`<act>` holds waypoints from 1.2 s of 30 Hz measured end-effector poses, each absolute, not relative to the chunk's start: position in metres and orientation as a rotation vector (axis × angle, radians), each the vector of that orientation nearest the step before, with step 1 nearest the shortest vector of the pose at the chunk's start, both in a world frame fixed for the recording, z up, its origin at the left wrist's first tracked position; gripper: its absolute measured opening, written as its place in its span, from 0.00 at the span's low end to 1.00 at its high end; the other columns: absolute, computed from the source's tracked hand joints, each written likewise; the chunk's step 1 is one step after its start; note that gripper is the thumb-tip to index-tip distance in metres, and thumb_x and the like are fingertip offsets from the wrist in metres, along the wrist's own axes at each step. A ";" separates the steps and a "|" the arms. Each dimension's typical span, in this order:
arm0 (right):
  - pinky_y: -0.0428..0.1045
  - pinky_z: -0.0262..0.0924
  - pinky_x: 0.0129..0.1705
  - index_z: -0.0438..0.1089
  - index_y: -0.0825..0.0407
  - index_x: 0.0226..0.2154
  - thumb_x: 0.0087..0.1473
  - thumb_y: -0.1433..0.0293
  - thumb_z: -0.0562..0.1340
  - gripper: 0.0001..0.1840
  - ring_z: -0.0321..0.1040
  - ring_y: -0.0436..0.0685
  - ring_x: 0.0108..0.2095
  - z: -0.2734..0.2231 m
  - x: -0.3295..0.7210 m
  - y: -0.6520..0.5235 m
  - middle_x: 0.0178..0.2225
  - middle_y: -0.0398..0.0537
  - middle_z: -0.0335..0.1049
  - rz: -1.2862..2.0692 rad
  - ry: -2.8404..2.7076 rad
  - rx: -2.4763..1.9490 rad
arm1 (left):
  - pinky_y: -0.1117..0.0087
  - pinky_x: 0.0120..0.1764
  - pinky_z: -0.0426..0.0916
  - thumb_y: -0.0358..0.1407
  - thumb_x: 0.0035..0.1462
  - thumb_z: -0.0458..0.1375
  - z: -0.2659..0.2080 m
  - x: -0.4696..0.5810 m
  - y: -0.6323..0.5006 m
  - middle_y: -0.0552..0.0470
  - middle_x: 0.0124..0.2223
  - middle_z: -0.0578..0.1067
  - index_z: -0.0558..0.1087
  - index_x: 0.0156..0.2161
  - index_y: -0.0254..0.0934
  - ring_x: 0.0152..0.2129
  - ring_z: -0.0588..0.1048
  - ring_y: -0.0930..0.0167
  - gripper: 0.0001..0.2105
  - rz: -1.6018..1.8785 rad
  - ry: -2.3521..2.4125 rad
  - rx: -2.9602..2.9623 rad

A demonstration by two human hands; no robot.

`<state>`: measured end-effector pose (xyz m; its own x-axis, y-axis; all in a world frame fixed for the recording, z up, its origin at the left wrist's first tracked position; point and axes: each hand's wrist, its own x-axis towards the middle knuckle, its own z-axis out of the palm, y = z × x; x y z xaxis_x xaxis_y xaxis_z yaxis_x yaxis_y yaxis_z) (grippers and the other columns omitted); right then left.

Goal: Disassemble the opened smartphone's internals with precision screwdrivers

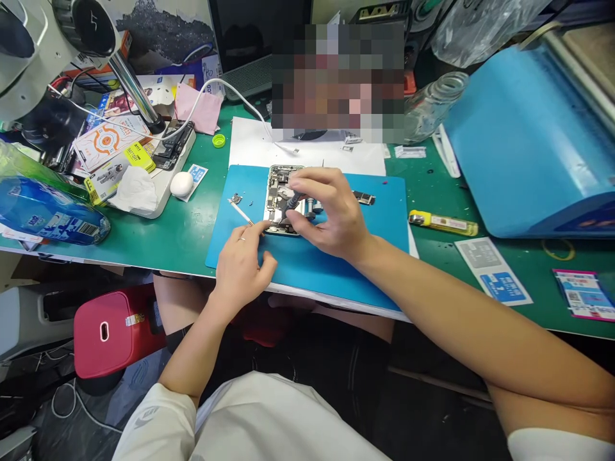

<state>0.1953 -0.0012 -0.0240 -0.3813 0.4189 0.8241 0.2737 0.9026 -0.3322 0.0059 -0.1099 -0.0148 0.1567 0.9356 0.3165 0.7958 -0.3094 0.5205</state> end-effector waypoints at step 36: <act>0.54 0.78 0.44 0.58 0.41 0.67 0.65 0.72 0.64 0.32 0.75 0.59 0.48 -0.029 0.187 -0.001 0.54 0.52 0.74 0.311 -1.957 -0.458 | 0.59 0.54 0.73 0.26 0.61 0.55 -0.017 0.004 -0.110 0.44 0.51 0.79 0.67 0.62 0.33 0.53 0.73 0.59 0.24 0.897 1.681 2.273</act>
<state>0.1868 -0.0015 -0.0292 -0.3734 0.4504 0.8110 0.1766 0.8928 -0.4145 0.0037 -0.1099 -0.0167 0.1812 0.9149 0.3607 0.8091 -0.3471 0.4742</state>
